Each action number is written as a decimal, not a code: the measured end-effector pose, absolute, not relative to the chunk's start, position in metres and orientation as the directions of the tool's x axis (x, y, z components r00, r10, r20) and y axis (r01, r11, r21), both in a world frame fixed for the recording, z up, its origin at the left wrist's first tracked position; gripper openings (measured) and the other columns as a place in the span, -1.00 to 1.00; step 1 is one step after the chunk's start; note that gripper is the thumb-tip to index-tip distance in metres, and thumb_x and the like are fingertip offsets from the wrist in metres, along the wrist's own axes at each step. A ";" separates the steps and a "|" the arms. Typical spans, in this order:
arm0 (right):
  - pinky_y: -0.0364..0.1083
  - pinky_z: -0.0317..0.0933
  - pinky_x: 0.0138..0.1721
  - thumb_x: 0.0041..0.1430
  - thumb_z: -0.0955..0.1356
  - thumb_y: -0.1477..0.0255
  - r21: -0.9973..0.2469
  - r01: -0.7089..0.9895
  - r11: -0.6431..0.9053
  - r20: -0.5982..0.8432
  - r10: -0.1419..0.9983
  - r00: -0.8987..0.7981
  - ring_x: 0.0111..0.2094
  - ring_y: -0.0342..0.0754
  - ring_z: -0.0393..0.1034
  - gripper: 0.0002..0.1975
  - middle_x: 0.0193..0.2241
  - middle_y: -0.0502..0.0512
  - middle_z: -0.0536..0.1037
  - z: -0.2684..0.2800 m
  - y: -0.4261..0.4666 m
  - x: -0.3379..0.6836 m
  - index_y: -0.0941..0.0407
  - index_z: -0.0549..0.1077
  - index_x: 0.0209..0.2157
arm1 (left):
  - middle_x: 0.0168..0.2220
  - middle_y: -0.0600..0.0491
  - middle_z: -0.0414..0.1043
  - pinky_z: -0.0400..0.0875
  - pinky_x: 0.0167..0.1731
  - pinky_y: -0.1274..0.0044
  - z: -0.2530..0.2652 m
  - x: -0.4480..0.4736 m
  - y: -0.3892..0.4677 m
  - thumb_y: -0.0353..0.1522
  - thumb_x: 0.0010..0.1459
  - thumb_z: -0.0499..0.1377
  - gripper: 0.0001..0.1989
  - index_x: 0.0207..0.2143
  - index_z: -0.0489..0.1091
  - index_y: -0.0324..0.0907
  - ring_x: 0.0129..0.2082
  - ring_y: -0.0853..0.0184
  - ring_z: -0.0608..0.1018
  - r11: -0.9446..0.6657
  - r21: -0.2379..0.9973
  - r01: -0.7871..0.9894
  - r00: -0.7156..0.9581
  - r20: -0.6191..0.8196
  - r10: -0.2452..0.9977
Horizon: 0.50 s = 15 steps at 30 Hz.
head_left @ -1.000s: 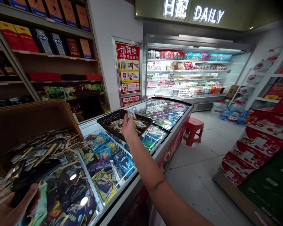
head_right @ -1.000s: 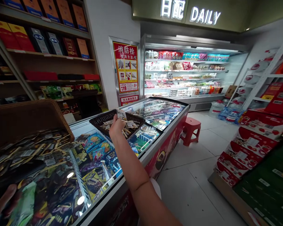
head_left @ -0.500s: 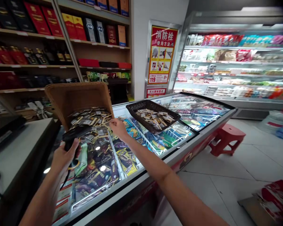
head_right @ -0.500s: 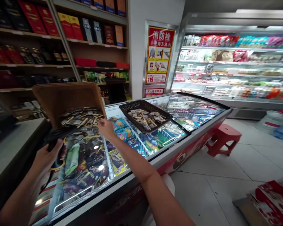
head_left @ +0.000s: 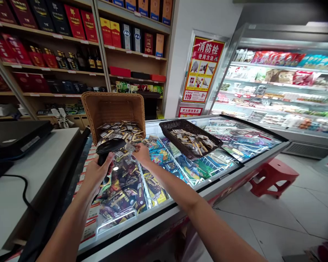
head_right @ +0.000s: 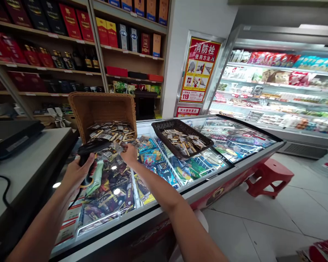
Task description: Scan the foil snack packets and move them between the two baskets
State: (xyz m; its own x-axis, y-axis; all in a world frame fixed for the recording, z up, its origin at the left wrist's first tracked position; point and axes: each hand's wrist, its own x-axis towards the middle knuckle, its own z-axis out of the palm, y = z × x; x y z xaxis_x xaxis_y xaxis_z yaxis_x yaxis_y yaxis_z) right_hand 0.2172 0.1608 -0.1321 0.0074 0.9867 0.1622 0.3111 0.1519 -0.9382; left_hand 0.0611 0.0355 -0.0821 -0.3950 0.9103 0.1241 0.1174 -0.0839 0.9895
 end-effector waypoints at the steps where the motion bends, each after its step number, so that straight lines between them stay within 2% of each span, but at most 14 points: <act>1: -0.05 0.39 -0.11 0.00 0.53 0.56 -0.954 0.246 0.171 0.176 0.984 -0.005 -0.20 0.02 0.54 -0.73 -0.31 -0.02 0.66 -0.129 0.161 0.223 0.03 0.55 -0.24 | -0.57 0.16 0.39 0.21 -0.64 0.58 -0.082 0.062 0.035 0.25 -0.21 0.47 -0.31 -0.43 0.43 -0.15 -0.62 0.44 0.36 -0.086 0.989 0.118 -0.390 0.126 0.912; 5: -0.13 0.30 -0.32 0.03 0.52 0.41 -0.970 -0.011 0.244 0.243 0.970 0.023 -0.38 -0.07 0.42 -0.87 -0.46 -0.10 0.57 -0.122 0.156 0.250 0.04 0.60 -0.32 | -0.59 0.15 0.38 0.18 -0.64 0.60 -0.087 0.061 0.038 0.27 -0.17 0.44 -0.31 -0.46 0.41 -0.15 -0.63 0.46 0.34 -0.071 0.985 0.157 -0.358 0.124 0.925; 9: -0.16 0.12 -0.46 0.07 0.53 0.21 -0.967 -0.162 0.198 0.174 0.973 0.149 -0.50 -0.14 0.21 -0.77 -0.57 -0.14 0.41 -0.128 0.154 0.272 0.07 0.60 -0.34 | -0.60 0.13 0.39 0.17 -0.66 0.59 -0.093 0.065 0.038 0.26 -0.17 0.44 -0.32 -0.47 0.40 -0.14 -0.64 0.43 0.34 -0.051 0.980 0.190 -0.340 0.114 0.933; 12: -0.15 0.14 -0.49 0.07 0.55 0.12 -0.946 -0.298 0.130 0.073 0.978 0.193 -0.52 -0.13 0.21 -0.68 -0.59 -0.15 0.38 -0.132 0.160 0.279 0.07 0.55 -0.35 | -0.58 0.14 0.39 0.14 -0.67 0.60 -0.091 0.071 0.032 0.22 -0.10 0.43 -0.37 -0.45 0.39 -0.13 -0.64 0.43 0.34 -0.044 0.974 0.222 -0.311 0.113 0.944; 15: -0.13 0.21 -0.51 0.12 0.54 0.06 -0.911 -0.377 0.167 0.079 0.968 0.237 -0.52 -0.10 0.25 -0.63 -0.59 -0.15 0.38 -0.133 0.167 0.283 0.06 0.53 -0.31 | -0.62 0.16 0.35 0.10 -0.68 0.61 -0.087 0.077 0.025 0.18 -0.05 0.43 -0.41 -0.44 0.39 -0.12 -0.65 0.43 0.31 -0.029 0.966 0.257 -0.249 0.095 0.964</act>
